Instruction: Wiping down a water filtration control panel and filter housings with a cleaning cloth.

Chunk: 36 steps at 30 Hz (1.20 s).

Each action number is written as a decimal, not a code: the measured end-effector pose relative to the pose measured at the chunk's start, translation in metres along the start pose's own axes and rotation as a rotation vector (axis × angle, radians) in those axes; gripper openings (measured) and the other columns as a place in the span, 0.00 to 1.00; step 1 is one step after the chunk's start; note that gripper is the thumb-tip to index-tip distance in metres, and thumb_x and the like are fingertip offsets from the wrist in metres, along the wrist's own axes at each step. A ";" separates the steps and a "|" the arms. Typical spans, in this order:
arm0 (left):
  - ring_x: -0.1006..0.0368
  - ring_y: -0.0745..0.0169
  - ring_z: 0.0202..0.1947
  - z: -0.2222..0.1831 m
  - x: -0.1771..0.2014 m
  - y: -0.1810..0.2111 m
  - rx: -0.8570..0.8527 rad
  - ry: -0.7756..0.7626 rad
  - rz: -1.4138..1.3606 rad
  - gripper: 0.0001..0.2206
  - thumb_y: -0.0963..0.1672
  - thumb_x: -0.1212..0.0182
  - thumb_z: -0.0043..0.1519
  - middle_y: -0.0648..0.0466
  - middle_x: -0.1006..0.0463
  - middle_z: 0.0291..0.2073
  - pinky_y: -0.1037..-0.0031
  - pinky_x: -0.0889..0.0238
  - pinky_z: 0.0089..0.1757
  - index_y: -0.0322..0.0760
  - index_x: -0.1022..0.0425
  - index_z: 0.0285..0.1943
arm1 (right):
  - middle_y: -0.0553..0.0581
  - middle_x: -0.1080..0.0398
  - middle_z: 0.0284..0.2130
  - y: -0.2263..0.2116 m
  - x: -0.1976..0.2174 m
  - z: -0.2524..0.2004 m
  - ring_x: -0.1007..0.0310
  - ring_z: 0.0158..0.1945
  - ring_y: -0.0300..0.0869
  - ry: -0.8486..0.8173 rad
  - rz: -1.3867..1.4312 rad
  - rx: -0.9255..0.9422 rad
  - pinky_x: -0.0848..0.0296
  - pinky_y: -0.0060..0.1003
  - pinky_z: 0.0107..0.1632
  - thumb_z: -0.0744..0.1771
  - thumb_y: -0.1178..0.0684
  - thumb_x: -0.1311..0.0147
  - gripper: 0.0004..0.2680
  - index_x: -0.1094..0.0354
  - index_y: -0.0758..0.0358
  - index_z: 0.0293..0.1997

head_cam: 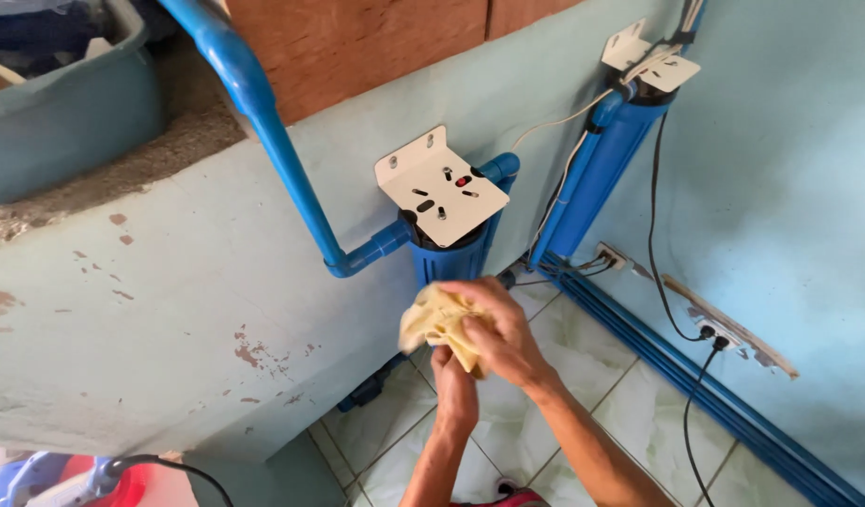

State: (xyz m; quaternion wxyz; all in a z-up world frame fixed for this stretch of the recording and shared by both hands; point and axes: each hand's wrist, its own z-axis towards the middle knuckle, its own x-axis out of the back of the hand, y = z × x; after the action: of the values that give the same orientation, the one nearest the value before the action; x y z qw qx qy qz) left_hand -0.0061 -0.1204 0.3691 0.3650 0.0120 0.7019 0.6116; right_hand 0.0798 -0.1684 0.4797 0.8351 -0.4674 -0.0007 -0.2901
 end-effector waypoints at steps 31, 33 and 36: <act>0.25 0.57 0.42 0.005 0.016 0.136 0.013 -0.190 -0.048 0.14 0.46 0.44 0.68 0.48 0.21 0.43 0.68 0.31 0.46 0.30 0.27 0.56 | 0.51 0.24 0.38 -0.010 0.083 -0.022 0.29 0.43 0.33 -0.449 0.472 -0.335 0.28 0.31 0.45 0.70 0.48 0.43 0.12 0.24 0.70 0.50; 0.26 0.59 0.55 -0.006 0.006 0.105 0.255 -0.347 -0.224 0.25 0.52 0.44 0.66 0.51 0.24 0.56 0.68 0.33 0.54 0.35 0.33 0.69 | 0.54 0.23 0.41 -0.024 0.087 -0.007 0.26 0.45 0.36 -0.189 0.594 -0.298 0.27 0.33 0.47 0.68 0.51 0.42 0.12 0.26 0.71 0.52; 0.30 0.58 0.62 -0.025 -0.028 0.101 0.242 -0.496 -0.492 0.34 0.54 0.38 0.62 0.49 0.29 0.64 0.69 0.37 0.61 0.42 0.43 0.76 | 0.54 0.25 0.48 -0.041 0.094 0.015 0.26 0.51 0.36 -0.059 0.595 -0.168 0.27 0.33 0.53 0.66 0.52 0.40 0.15 0.32 0.70 0.56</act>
State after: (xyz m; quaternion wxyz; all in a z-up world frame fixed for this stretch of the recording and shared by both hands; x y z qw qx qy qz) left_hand -0.0417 -0.1290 0.4705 0.6559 0.0339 0.6412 0.3968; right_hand 0.1424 -0.2188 0.5457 0.8415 -0.5226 0.1357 -0.0182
